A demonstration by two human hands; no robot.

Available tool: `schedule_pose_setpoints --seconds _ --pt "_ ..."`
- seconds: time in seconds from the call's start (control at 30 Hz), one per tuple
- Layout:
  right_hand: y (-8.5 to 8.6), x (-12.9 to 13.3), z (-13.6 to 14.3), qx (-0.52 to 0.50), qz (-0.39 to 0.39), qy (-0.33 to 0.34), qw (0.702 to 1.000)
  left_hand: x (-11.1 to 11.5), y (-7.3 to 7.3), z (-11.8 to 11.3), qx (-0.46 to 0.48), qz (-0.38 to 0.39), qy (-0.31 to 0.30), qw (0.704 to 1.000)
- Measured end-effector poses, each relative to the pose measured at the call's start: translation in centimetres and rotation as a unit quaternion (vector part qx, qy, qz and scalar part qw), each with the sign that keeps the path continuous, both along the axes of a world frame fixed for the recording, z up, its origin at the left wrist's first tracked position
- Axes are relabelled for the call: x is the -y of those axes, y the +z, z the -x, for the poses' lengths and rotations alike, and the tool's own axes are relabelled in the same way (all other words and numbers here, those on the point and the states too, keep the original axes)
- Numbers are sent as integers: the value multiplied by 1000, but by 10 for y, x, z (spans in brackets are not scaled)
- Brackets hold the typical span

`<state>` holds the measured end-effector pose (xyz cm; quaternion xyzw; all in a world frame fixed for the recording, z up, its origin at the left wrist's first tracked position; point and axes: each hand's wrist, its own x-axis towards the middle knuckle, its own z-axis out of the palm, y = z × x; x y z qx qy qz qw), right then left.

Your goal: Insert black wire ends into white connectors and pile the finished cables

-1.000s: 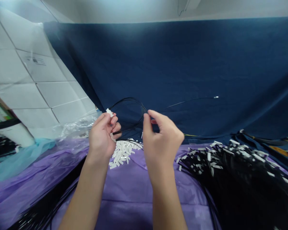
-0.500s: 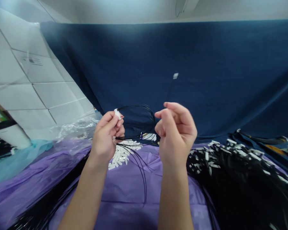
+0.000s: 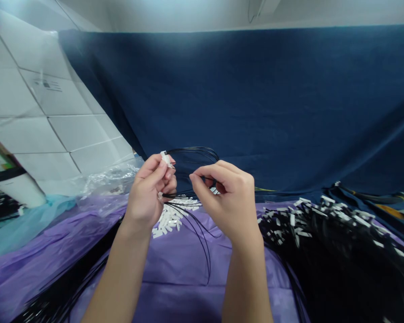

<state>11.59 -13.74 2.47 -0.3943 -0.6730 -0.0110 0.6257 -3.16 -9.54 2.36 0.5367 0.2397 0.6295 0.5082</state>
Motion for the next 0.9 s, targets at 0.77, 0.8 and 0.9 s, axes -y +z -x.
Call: schedule_pose_setpoints --seconds 0.77,0.8,0.9 --pt "-2 -6 4 48 -82 -62 994 -3 -3 2 -45 -39 -18 998" --pt "-2 -7 5 49 -86 -64 993 -3 -3 2 -43 -39 -20 998" --pt "-3 -8 5 56 -85 -58 993 -4 -4 1 -44 -39 -22 998"
